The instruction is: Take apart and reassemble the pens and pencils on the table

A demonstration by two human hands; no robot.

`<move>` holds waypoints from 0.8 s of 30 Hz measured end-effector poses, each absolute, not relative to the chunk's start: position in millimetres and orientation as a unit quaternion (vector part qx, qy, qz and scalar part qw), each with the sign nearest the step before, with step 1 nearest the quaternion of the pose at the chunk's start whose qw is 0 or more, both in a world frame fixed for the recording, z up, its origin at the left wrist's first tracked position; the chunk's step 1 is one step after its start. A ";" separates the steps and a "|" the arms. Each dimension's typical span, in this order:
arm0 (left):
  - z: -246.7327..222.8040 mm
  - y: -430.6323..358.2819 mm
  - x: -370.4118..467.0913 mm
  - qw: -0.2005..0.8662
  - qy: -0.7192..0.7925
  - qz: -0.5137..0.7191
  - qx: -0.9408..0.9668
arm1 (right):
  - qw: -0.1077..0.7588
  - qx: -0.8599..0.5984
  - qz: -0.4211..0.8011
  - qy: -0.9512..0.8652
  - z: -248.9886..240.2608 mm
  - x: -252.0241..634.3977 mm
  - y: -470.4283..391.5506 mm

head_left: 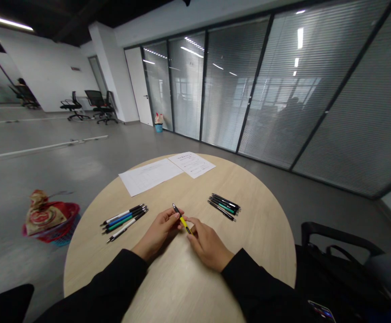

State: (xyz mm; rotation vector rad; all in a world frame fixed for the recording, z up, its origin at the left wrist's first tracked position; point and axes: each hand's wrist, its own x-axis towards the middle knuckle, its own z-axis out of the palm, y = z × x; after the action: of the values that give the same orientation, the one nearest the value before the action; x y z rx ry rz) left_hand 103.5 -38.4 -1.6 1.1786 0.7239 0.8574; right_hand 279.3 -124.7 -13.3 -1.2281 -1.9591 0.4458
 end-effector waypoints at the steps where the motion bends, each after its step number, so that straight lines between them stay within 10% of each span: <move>1: -1.4 -39.0 103.8 0.687 0.318 0.377 0.534 | 0.395 -0.486 0.187 -0.757 -15.9 280.6 -122.8; 13: 4.6 -17.9 73.0 0.199 0.465 0.320 0.801 | 0.188 -0.725 -0.047 -0.660 -20.3 327.9 -105.1; 24: 14.4 -4.7 41.5 -0.112 0.570 0.090 0.809 | 0.193 -0.775 -0.087 -0.595 -26.9 359.6 -98.3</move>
State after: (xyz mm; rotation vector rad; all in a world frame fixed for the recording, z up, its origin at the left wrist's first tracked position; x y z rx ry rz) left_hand 41.5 -4.7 14.4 2.7416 1.9308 0.3037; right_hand 359.6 -98.3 -26.9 -2.1746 -1.6704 -0.2434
